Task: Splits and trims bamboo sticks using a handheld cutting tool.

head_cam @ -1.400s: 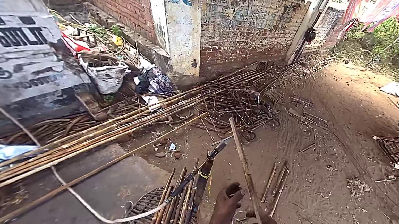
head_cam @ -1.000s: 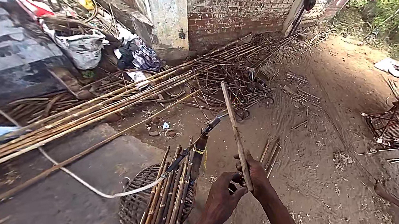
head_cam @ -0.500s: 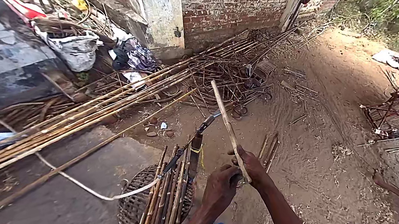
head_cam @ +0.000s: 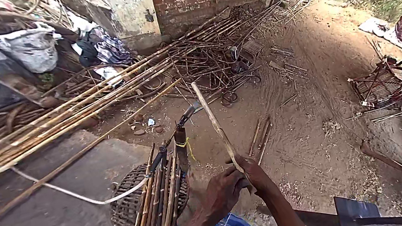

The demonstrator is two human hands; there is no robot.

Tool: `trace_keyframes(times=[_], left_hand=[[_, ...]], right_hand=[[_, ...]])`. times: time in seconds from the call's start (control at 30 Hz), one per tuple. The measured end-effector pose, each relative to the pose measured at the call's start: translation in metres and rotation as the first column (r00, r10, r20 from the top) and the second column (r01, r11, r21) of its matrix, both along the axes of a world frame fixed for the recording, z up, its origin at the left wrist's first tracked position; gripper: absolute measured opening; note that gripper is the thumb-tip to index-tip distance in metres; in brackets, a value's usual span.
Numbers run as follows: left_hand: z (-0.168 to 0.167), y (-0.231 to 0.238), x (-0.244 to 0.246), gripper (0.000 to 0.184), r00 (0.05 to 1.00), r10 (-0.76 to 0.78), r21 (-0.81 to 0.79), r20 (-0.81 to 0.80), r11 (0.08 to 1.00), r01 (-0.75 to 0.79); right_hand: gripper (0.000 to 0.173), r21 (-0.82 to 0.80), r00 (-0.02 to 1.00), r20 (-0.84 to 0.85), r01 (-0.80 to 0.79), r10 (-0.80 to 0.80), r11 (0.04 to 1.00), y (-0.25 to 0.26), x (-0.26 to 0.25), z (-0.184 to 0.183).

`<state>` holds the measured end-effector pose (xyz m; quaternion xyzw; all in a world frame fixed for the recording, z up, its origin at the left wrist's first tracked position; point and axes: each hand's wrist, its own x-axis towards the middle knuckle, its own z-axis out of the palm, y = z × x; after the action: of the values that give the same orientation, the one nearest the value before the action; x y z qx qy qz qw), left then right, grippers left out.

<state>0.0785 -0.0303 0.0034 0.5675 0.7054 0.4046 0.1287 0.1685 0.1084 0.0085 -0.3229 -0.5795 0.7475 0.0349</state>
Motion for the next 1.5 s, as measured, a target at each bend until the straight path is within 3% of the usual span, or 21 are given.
trace_keyframes(times=[0.1,0.17,0.2,0.27,0.33,0.37,0.43,0.5,0.53,0.6,0.7,0.83,0.93,1.0,1.17,1.27,1.5], left_hand=[[0.003,0.001,0.004,0.026,0.99,0.12,0.001,-0.067,0.993,-0.12],[0.015,-0.005,-0.021,0.022,0.944,0.326,-0.034,-0.054,0.944,-0.328],[0.025,-0.012,-0.049,0.025,0.884,0.467,-0.093,0.01,0.881,-0.464],[0.038,-0.036,-0.122,0.035,0.648,0.747,-0.104,0.146,0.663,-0.741],[0.051,-0.064,-0.181,0.044,0.444,0.84,0.065,0.311,0.448,-0.892],[0.057,-0.074,-0.198,0.047,0.419,0.836,0.143,0.354,0.394,-0.908],[0.069,-0.082,-0.201,0.061,0.473,0.838,0.117,0.273,0.46,-0.88],[0.065,-0.076,-0.188,0.059,0.575,0.815,-0.1,0.078,0.58,-0.808],[0.055,-0.071,-0.183,0.054,0.608,0.794,-0.22,0.003,0.594,-0.774],[0.023,-0.061,-0.173,0.055,0.626,0.776,-0.424,-0.08,0.542,-0.725],[-0.015,-0.048,-0.164,0.054,0.64,0.747,-0.584,-0.178,0.443,-0.68],[-0.025,-0.044,-0.165,0.048,0.655,0.728,-0.599,-0.203,0.438,-0.671],[-0.021,-0.044,-0.17,0.049,0.643,0.734,-0.599,-0.219,0.419,-0.682],[-0.017,-0.044,-0.173,0.051,0.644,0.731,-0.609,-0.226,0.41,-0.679],[-0.022,-0.043,-0.183,0.056,0.662,0.705,-0.626,-0.253,0.402,-0.668],[-0.025,-0.046,-0.186,0.055,0.673,0.694,-0.606,-0.255,0.428,-0.671],[-0.024,-0.04,-0.192,0.054,0.693,0.657,-0.606,-0.296,0.432,-0.668]], right_hand=[[0.05,-0.106,0.998,-0.028,0.052,-0.056,0.993,-0.005,0.004,0.008],[0.05,-0.266,0.996,-0.065,0.045,-0.064,0.963,-0.01,0.009,0.017],[0.05,-0.325,0.995,-0.078,0.031,-0.06,0.945,-0.012,0.018,0.021],[0.049,-0.331,0.995,-0.092,0.01,-0.043,0.944,-0.02,0.044,0.022],[0.039,-0.233,0.997,-0.069,0.021,-0.038,0.972,-0.022,0.06,0.019],[0.033,-0.196,0.998,-0.042,0.027,-0.036,0.98,-0.022,0.063,0.017],[0.039,-0.143,0.999,0.032,0.04,-0.036,0.989,-0.02,0.055,0.016],[0.045,-0.122,0.996,0.08,0.054,-0.045,0.991,-0.018,0.036,0.017],[0.043,-0.108,0.995,0.088,0.063,-0.054,0.992,-0.015,0.025,0.017],[0.039,-0.066,0.995,0.083,0.06,-0.054,0.996,-0.011,0.005,0.02],[0.039,0.024,0.997,0.044,0.066,-0.067,0.998,-0.007,-0.01,0.023],[0.042,0.26,0.99,0.119,0.042,-0.075,0.965,-0.003,-0.025,0.019],[0.043,0.342,0.983,0.154,0.039,-0.097,0.939,-0.005,-0.027,0.014],[0.046,0.309,0.984,0.136,0.069,-0.115,0.949,-0.01,-0.022,0.012],[0.04,0.001,0.989,0.069,0.133,-0.133,0.991,-0.029,-0.003,0.031],[0.041,-0.079,0.989,0.049,0.14,-0.137,0.987,-0.032,-0.006,0.036],[0.045,0.226,0.99,0.124,0.042,-0.071,0.973,-0.009,-0.065,0.031]])
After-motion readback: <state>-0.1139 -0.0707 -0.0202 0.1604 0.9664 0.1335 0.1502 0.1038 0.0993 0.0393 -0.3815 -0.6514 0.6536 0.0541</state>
